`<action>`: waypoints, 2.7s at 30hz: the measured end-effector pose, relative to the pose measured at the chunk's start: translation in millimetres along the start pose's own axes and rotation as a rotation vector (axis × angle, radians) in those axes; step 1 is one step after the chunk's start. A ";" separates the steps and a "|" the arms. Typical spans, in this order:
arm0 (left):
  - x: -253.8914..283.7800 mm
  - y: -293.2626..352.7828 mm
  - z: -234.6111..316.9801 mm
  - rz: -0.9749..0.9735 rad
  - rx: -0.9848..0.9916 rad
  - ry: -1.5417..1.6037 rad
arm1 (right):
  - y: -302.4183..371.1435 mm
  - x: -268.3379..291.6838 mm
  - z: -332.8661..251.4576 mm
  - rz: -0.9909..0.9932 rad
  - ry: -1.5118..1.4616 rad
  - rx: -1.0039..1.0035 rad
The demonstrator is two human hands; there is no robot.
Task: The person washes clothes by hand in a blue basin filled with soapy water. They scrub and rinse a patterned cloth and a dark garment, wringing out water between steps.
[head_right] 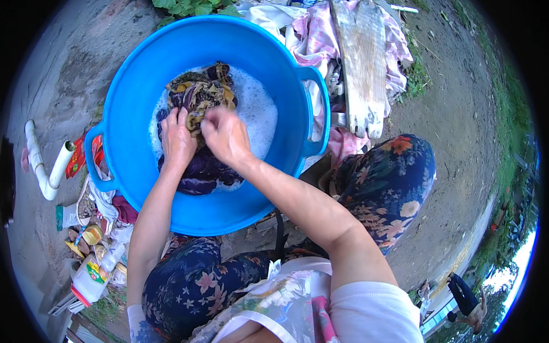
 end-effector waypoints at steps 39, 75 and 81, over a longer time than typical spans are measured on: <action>-13.5 15.7 16.6 -0.213 0.106 0.326 | -90.7 -13.6 21.1 0.148 0.043 -0.038; -27.8 30.2 11.3 -0.433 0.042 0.060 | -20.6 -24.2 19.6 0.148 0.817 0.333; -24.7 15.0 17.5 -0.559 0.060 0.033 | -71.6 -35.3 31.5 0.098 0.547 0.211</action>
Point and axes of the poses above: each hand's wrist, its own y-axis away from the middle knuckle, its own x-axis out of the back of the hand, z = x × y, the point moved 4 cm from there along -y, towards the middle knuckle, and after that the axes turned 5 degrees about -z, right-handed, at the moved point
